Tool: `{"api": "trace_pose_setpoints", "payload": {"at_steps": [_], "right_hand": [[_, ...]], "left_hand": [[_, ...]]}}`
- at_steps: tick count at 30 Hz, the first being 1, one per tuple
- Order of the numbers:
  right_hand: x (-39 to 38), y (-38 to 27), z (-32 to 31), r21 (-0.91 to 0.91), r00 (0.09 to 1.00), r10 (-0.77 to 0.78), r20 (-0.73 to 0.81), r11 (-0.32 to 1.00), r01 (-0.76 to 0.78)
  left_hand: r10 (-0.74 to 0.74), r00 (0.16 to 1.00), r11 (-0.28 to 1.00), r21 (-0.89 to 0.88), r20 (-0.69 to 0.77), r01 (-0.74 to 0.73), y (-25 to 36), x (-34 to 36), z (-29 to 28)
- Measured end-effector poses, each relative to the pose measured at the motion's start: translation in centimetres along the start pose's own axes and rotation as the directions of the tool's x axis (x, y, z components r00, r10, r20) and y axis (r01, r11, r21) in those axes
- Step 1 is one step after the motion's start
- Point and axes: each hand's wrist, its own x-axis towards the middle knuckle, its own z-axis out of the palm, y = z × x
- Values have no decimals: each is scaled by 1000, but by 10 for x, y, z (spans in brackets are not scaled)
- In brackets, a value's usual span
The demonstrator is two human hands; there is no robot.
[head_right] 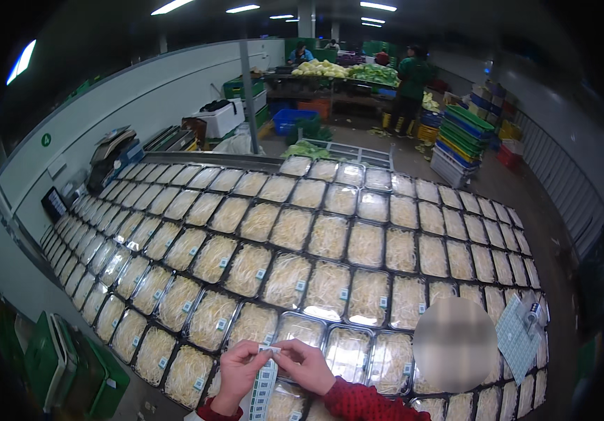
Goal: The person applies printed labels to the lids of many prepacked noodle containers arranged on a table. They peel each label from a roll and press it onto a container, then move to the next one in sequence.
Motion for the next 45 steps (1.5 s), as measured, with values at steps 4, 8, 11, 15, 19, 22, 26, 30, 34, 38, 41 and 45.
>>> {"api": "trace_pose_setpoints", "payload": {"at_steps": [4, 8, 11, 15, 19, 22, 26, 30, 34, 38, 41, 45], "right_hand": [[-33, -3, -30, -380, 933, -271, -235, 910, 168], [-45, -8, -82, -332, 896, -414, -164, 878, 345], [-41, -11, -155, -385, 918, -277, -284, 910, 156], [-11, -7, -334, -945, 936, -340, -87, 325, 31], [-22, -21, -407, -996, 997, -31, -77, 42, -76], [-23, -25, -424, -992, 994, 81, -74, -111, -65], [-37, -39, -436, -960, 953, 255, -164, -264, -94], [-49, -33, -450, -960, 953, 264, -150, -268, -77], [-52, -27, -456, -951, 955, 268, -126, -306, -40], [-54, -13, -462, -967, 980, 178, -85, -254, -37], [-63, -7, -471, -969, 991, 119, -59, -247, -28], [-66, 8, -471, -958, 987, -103, -120, -248, -142]], "left_hand": [[-227, 973, 971, 62, -29, 229, 0, -7, 45], [-319, 939, 946, -20, 130, 324, -2, -31, 93], [-338, 912, 938, 7, 231, 346, -1, -43, 113], [-373, 896, 915, -62, 243, 398, 4, -46, 125], [-269, 920, 963, 87, 283, 255, 3, -44, 121], [-270, 928, 963, 79, 258, 258, 4, -45, 129], [-305, 920, 952, 110, 245, 286, 13, -52, 133], [-331, 910, 942, 144, 251, 303, 6, -60, 133], [-336, 901, 941, 124, 275, 313, 13, -67, 150], [-355, 898, 934, 68, 261, 350, 17, -77, 164], [-300, 910, 952, 146, 287, 268, 16, -82, 169], [-352, 890, 920, 281, 291, 272, 9, -92, 175]]}}
